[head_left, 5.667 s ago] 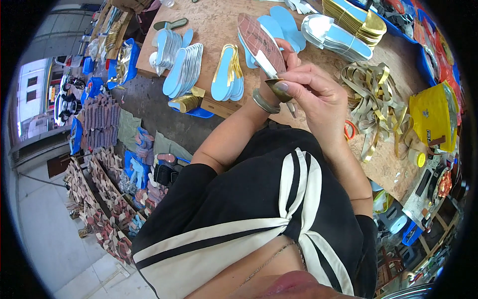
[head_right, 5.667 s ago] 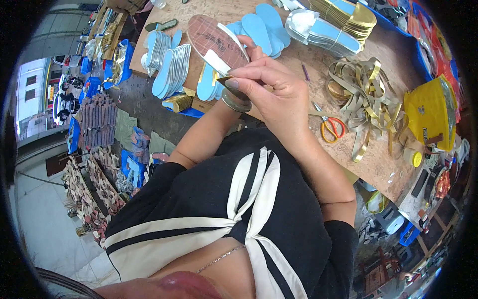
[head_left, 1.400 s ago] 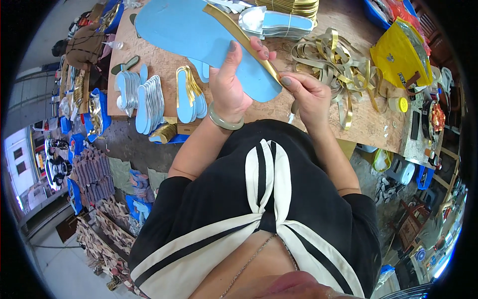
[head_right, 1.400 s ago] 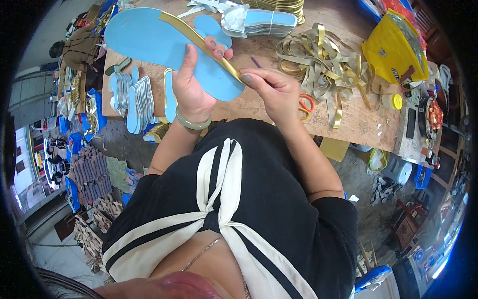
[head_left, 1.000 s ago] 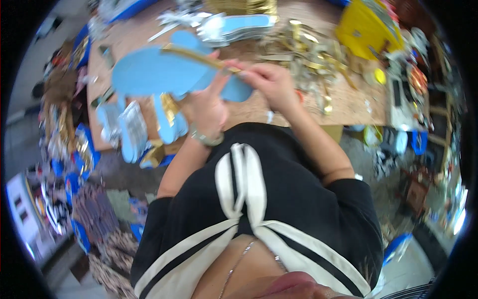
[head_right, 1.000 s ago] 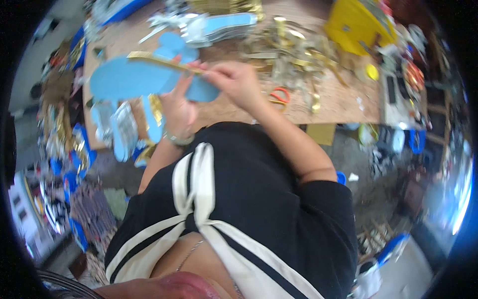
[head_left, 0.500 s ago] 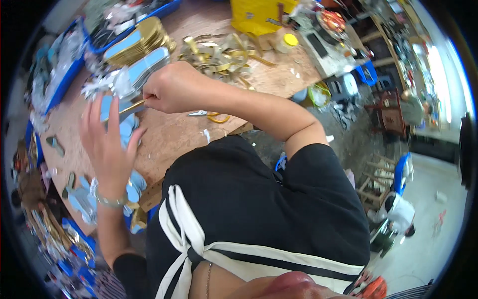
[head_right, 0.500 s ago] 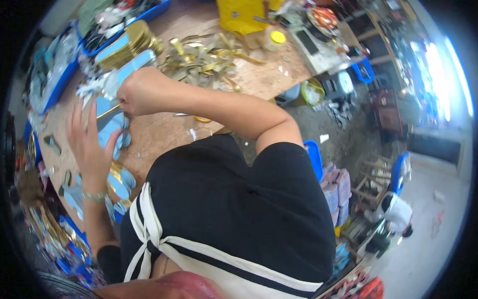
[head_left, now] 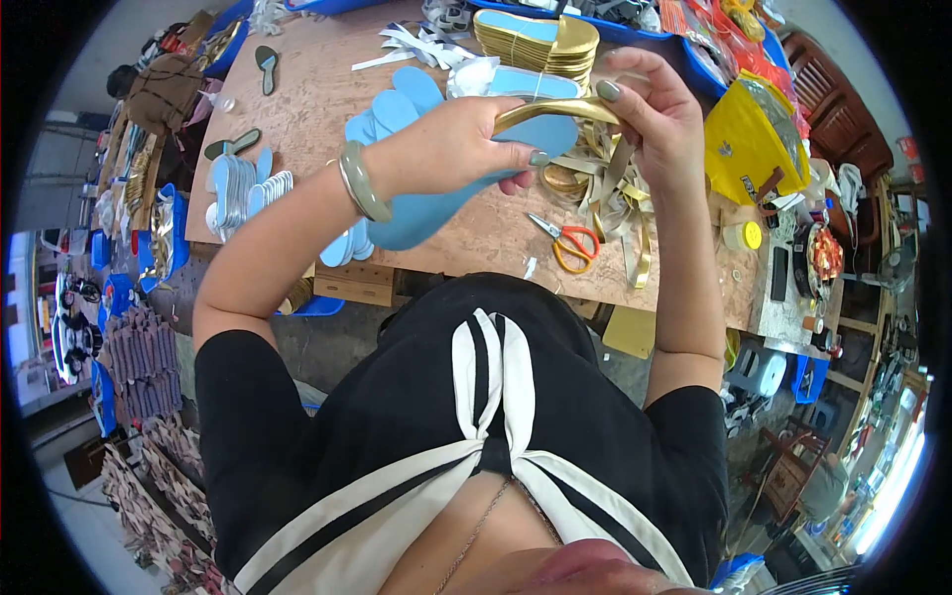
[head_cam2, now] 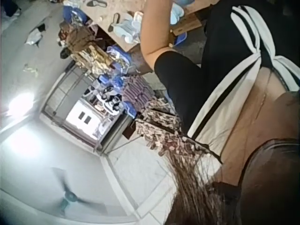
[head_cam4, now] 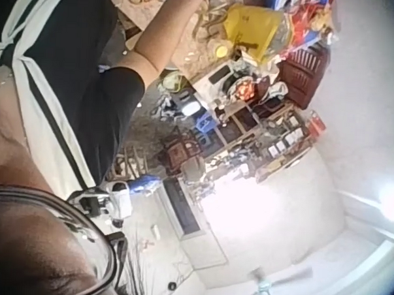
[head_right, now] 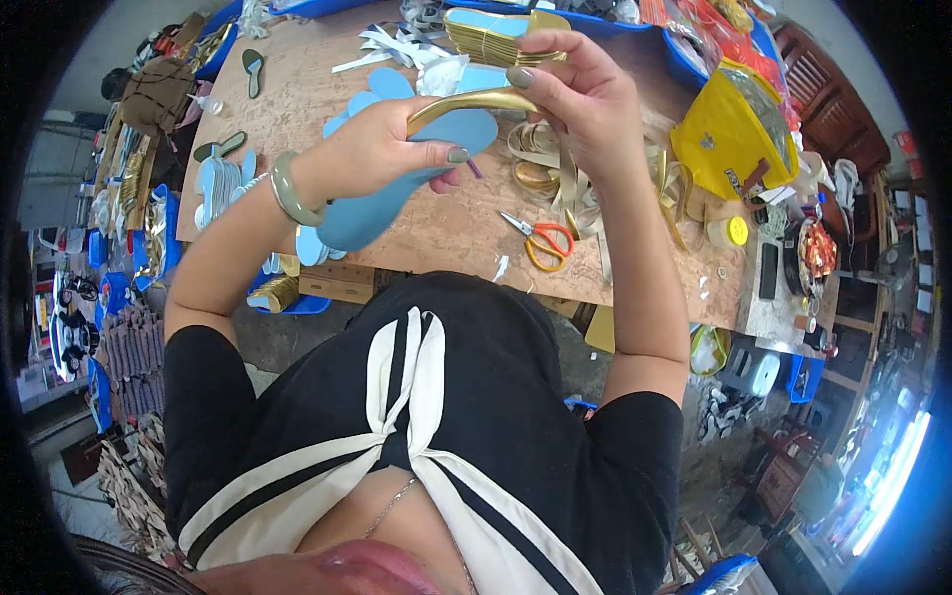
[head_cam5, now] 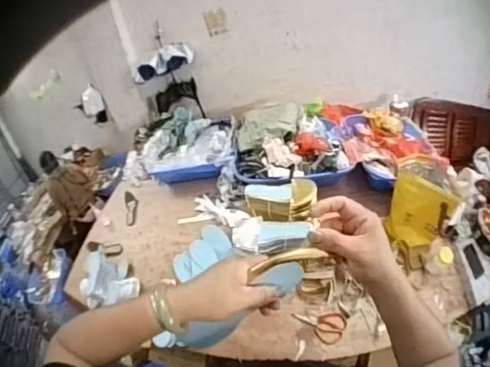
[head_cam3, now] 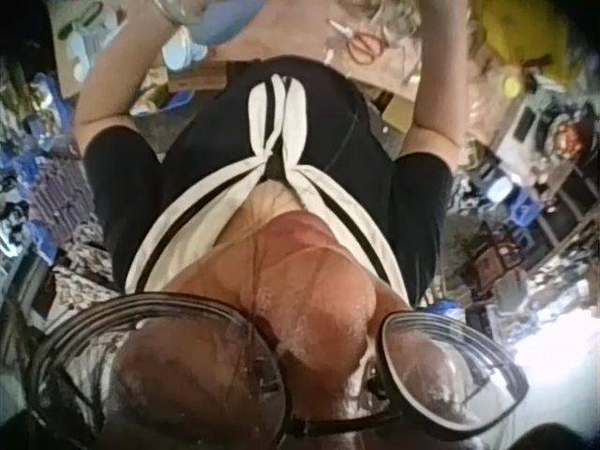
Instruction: Applying decorative gold trim to blue shoe insoles and cutting components.
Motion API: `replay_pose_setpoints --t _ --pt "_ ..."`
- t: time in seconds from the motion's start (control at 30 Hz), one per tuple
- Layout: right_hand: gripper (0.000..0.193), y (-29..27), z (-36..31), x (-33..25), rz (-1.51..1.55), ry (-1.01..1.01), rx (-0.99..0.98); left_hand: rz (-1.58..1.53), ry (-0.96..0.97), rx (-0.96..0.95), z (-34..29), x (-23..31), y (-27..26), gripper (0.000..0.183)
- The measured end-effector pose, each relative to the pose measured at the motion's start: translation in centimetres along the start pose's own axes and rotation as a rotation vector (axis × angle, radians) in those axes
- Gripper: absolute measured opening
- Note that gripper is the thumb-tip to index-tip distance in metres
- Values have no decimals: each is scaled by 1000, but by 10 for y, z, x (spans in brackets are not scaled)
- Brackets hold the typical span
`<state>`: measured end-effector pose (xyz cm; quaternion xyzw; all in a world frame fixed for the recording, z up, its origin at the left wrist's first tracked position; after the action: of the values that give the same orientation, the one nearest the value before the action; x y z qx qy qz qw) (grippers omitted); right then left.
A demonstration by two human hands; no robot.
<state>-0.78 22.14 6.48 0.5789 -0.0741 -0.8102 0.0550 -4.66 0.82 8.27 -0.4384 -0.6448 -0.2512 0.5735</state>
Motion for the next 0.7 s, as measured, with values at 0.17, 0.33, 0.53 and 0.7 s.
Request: replay_pose_setpoints --t 0.17,0.33,0.53,0.7 --pt "23 21 -11 28 287 2 109 -258 72 109 -6 -13 14 28" --pt "21 56 -13 41 520 -74 168 -461 271 277 -9 -21 24 25" --pt "15 77 -15 29 -133 -262 189 -628 391 586 -19 -29 17 29" --pt "14 87 -38 36 -263 -177 79 -609 526 666 -22 -24 20 33"
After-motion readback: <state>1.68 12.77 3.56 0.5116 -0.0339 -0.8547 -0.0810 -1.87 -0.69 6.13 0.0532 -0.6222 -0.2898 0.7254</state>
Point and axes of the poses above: each hand's wrist, its own z-axis towards the middle knuckle, its own y-axis out of the palm, x = y × z, the point moved 1 cm from there along z, towards the middle knuckle, and after that the axes turned 3 degrees about -y, right-handed, at the moved point
